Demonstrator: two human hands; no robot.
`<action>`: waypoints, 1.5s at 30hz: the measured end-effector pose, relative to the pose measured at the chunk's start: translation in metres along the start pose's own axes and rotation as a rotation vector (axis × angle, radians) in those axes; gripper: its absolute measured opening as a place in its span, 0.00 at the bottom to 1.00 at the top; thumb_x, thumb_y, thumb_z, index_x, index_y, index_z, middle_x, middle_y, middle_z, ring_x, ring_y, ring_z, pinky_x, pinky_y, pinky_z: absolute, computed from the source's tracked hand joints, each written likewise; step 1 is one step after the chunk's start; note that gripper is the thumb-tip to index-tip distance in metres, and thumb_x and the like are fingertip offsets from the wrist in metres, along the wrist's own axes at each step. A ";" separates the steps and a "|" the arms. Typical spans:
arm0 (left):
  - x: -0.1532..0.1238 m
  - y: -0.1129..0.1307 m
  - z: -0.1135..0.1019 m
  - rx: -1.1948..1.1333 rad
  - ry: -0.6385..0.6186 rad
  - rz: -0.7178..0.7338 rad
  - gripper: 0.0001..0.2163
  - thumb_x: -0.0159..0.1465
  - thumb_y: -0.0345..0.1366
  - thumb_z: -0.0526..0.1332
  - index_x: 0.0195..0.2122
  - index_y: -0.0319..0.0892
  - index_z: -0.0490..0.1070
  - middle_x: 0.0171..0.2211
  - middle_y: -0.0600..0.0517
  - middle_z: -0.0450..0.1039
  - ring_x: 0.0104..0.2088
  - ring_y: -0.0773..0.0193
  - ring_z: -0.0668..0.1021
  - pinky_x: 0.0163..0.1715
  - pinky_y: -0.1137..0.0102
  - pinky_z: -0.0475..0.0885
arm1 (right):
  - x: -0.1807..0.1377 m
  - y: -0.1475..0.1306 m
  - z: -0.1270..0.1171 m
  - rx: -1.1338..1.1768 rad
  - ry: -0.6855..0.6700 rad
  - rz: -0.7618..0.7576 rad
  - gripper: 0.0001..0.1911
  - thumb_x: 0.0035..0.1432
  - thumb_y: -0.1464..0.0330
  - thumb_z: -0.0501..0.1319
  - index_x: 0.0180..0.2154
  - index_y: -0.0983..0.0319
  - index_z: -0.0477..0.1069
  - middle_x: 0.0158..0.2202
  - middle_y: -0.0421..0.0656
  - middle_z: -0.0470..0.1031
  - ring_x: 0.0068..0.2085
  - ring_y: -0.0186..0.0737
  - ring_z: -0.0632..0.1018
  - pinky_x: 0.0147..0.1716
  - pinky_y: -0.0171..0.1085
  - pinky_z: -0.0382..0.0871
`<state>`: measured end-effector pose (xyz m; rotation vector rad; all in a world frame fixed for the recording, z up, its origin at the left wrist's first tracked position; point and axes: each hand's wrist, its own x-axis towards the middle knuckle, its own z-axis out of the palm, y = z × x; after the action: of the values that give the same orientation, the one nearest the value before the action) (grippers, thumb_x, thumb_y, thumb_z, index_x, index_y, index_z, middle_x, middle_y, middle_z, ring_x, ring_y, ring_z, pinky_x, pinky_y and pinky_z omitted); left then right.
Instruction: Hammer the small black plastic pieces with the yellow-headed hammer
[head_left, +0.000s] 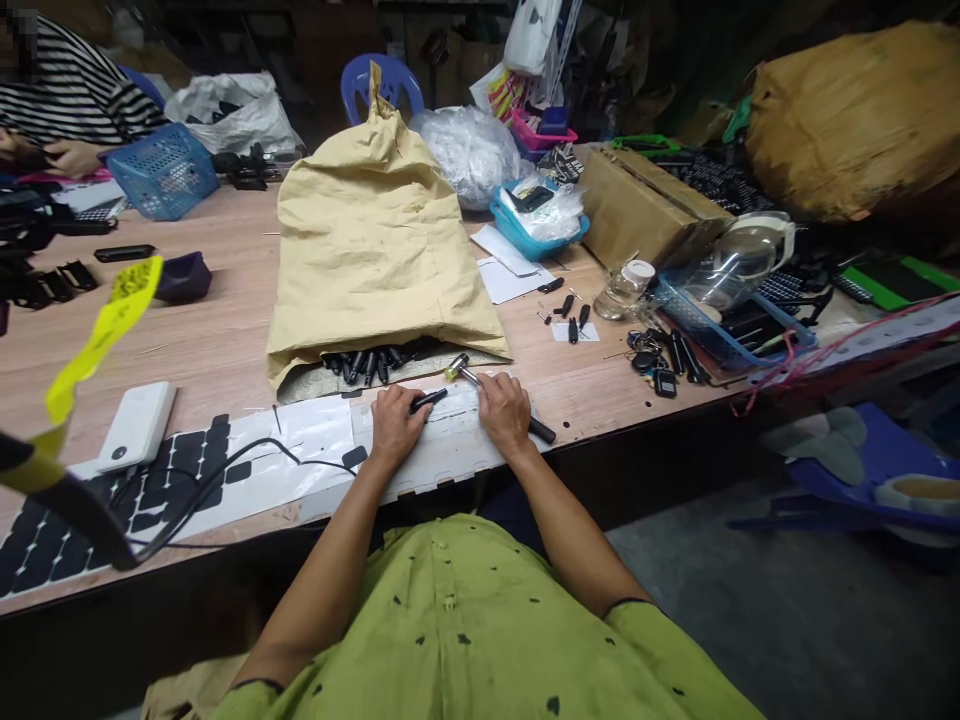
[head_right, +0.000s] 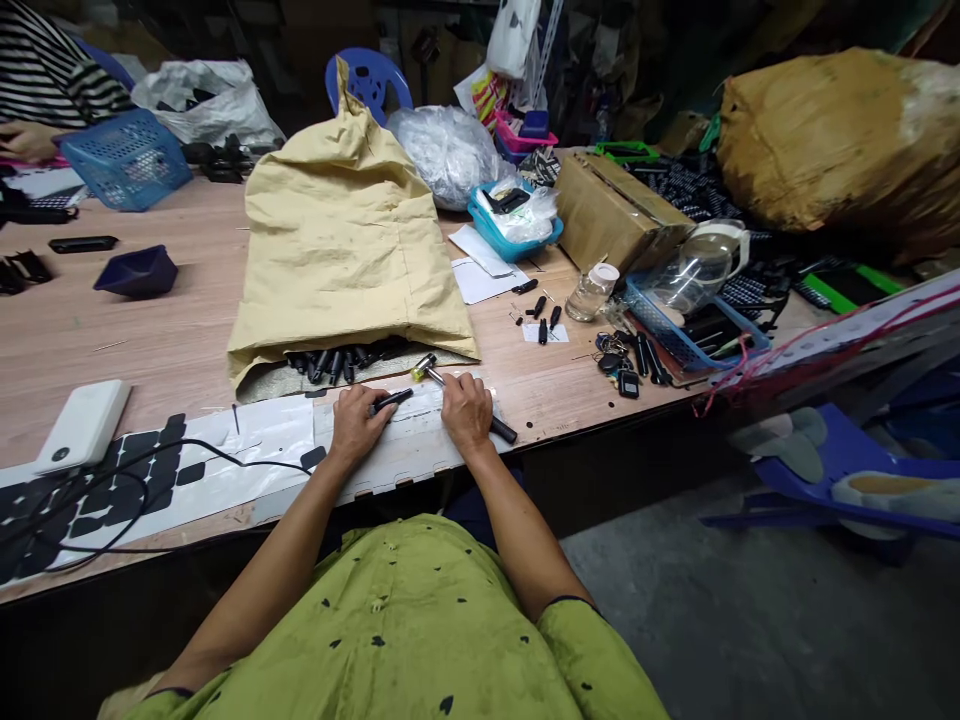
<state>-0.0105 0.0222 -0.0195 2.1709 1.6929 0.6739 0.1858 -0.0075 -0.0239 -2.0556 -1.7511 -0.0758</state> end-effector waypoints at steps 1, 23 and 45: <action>0.001 -0.001 0.001 -0.013 0.003 0.004 0.07 0.63 0.35 0.67 0.41 0.48 0.80 0.38 0.48 0.75 0.44 0.51 0.73 0.44 0.60 0.67 | 0.000 0.001 -0.001 0.028 0.011 0.003 0.17 0.67 0.71 0.56 0.52 0.56 0.78 0.40 0.47 0.75 0.43 0.46 0.70 0.39 0.39 0.61; 0.001 0.003 0.005 -0.086 0.020 -0.047 0.06 0.61 0.31 0.68 0.39 0.48 0.79 0.39 0.50 0.77 0.45 0.52 0.74 0.46 0.60 0.67 | -0.035 -0.016 -0.023 0.535 -0.036 -0.071 0.16 0.66 0.70 0.55 0.48 0.55 0.80 0.40 0.44 0.81 0.43 0.42 0.81 0.44 0.37 0.75; 0.000 0.000 0.008 -0.164 0.016 -0.061 0.06 0.67 0.35 0.60 0.40 0.48 0.77 0.40 0.49 0.77 0.45 0.52 0.74 0.47 0.58 0.68 | 0.000 0.013 -0.010 0.142 0.046 -0.022 0.17 0.65 0.72 0.55 0.48 0.58 0.80 0.38 0.47 0.76 0.40 0.46 0.73 0.40 0.40 0.66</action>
<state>-0.0067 0.0222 -0.0266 1.9988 1.6429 0.7861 0.2007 -0.0124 -0.0184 -1.9189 -1.7017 -0.0048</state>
